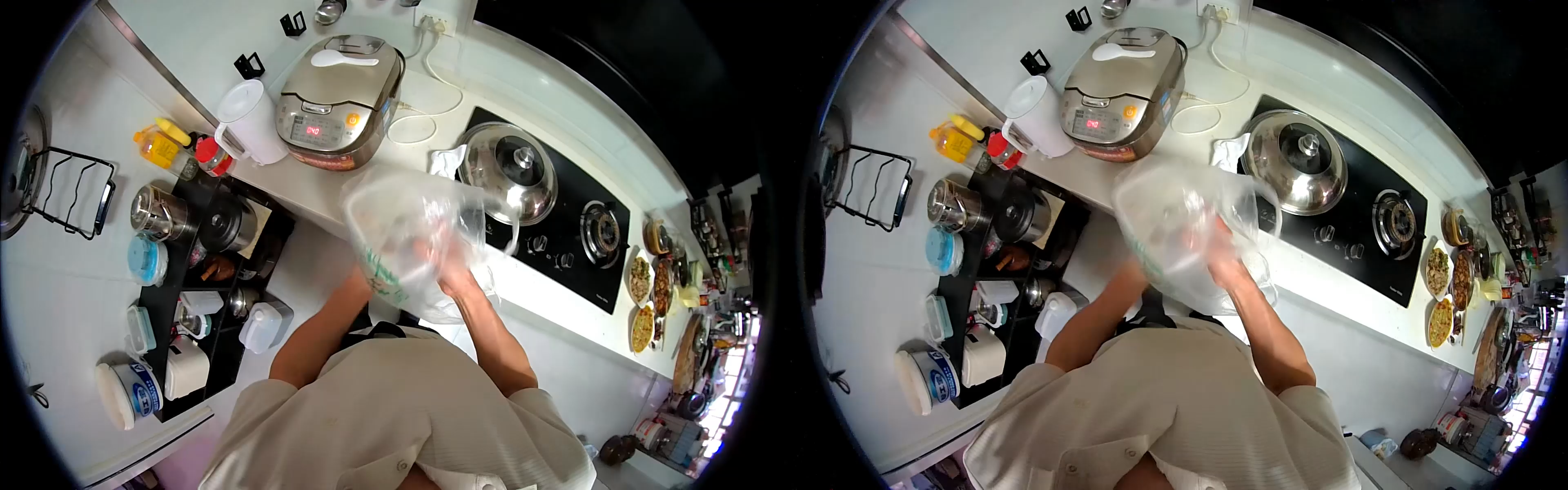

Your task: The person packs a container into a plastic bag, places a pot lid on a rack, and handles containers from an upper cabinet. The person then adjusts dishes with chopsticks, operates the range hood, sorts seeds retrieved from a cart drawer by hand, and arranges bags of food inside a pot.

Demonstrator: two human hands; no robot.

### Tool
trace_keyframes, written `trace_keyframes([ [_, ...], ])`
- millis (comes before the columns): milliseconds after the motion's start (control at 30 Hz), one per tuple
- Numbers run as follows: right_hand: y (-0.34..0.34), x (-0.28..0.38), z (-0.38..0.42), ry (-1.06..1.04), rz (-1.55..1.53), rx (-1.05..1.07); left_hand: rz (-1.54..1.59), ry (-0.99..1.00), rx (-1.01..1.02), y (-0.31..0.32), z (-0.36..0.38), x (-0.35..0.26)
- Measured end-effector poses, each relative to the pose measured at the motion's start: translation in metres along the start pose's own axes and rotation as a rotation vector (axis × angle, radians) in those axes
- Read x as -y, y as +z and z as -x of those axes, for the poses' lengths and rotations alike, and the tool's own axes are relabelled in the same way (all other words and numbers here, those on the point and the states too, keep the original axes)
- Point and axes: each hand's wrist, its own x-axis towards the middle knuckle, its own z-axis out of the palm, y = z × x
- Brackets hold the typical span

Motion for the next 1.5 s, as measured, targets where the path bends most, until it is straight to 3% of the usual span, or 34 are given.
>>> trace_keyframes([
  [167, -0.009, -0.016, -0.035, 0.042, -0.008, -0.01, 0.15, -0.208, -0.033, 0.0, -0.017, 0.056],
  [367, -0.024, -0.045, -0.091, -0.04, 0.133, -0.032, 0.328, -0.294, 0.099, -0.035, -0.029, 0.101],
  [433, -0.029, -0.047, -0.109, 0.083, 0.209, -0.026, 0.387, -0.321, 0.119, -0.019, -0.021, 0.087],
  [500, -0.03, -0.049, -0.121, 0.067, 0.252, 0.003, 0.086, -0.559, -0.32, 0.01, -0.012, 0.061],
  [567, -0.029, -0.051, -0.127, 0.05, 0.293, 0.03, -0.029, -0.572, -0.275, 0.011, -0.018, 0.062],
  [633, -0.024, -0.046, -0.129, -0.04, 0.308, 0.111, -0.007, -0.466, 0.017, 0.007, -0.028, 0.061],
  [667, -0.022, -0.042, -0.13, -0.039, 0.311, 0.111, -0.04, -0.425, 0.028, 0.008, -0.034, 0.063],
  [800, -0.025, -0.038, -0.133, 0.04, 0.647, 0.043, 0.044, -0.4, 0.078, -0.022, -0.061, 0.084],
  [867, -0.022, -0.035, -0.132, 0.036, 0.763, 0.003, -0.098, -0.507, 0.0, -0.003, -0.051, 0.063],
  [933, -0.002, -0.014, -0.116, -0.099, 1.423, -0.041, -0.281, -0.54, 0.06, -0.006, -0.048, 0.069],
  [967, 0.0, -0.005, -0.109, -0.099, 1.418, -0.051, -0.462, -0.564, 0.117, -0.009, -0.047, 0.073],
  [1000, -0.001, 0.002, -0.099, -0.253, 1.409, -0.041, -0.97, -0.54, 0.228, -0.021, -0.057, 0.09],
  [1033, 0.0, 0.013, -0.088, -0.409, 1.396, -0.033, -1.315, -0.321, 0.447, -0.023, -0.045, 0.077],
  [1067, 0.014, 0.042, -0.064, -0.333, 1.293, -0.095, -1.638, -0.069, 0.672, -0.021, -0.024, 0.049],
  [1100, -0.003, 0.039, -0.056, -0.615, 1.403, -0.23, -1.694, -0.256, 0.692, 0.012, -0.009, -0.001],
  [1133, -0.01, 0.049, -0.042, -0.685, 1.448, -0.354, -1.745, -0.445, 0.705, 0.048, 0.003, -0.053],
  [1167, -0.016, 0.058, -0.027, -0.753, 1.488, -0.481, -1.688, -0.364, 0.535, 0.049, 0.013, -0.082],
  [1233, -0.031, 0.057, 0.001, -0.621, 1.434, -0.647, -1.722, -0.137, 0.169, 0.084, 0.016, -0.129],
  [1300, -0.036, 0.05, 0.023, -0.248, 1.296, -0.69, -1.895, 0.193, -0.126, 0.136, -0.002, -0.168],
  [1333, -0.039, 0.045, 0.03, -0.136, 1.066, -0.677, -1.974, 0.385, -0.226, 0.155, -0.019, -0.175],
  [1400, -0.051, 0.021, 0.033, -0.047, 0.541, -0.557, -2.071, 1.013, -0.261, 0.153, -0.074, -0.166],
  [1500, -0.033, 0.031, 0.035, -0.112, 0.219, -0.507, -2.211, 0.896, -0.283, 0.151, -0.135, -0.147],
])
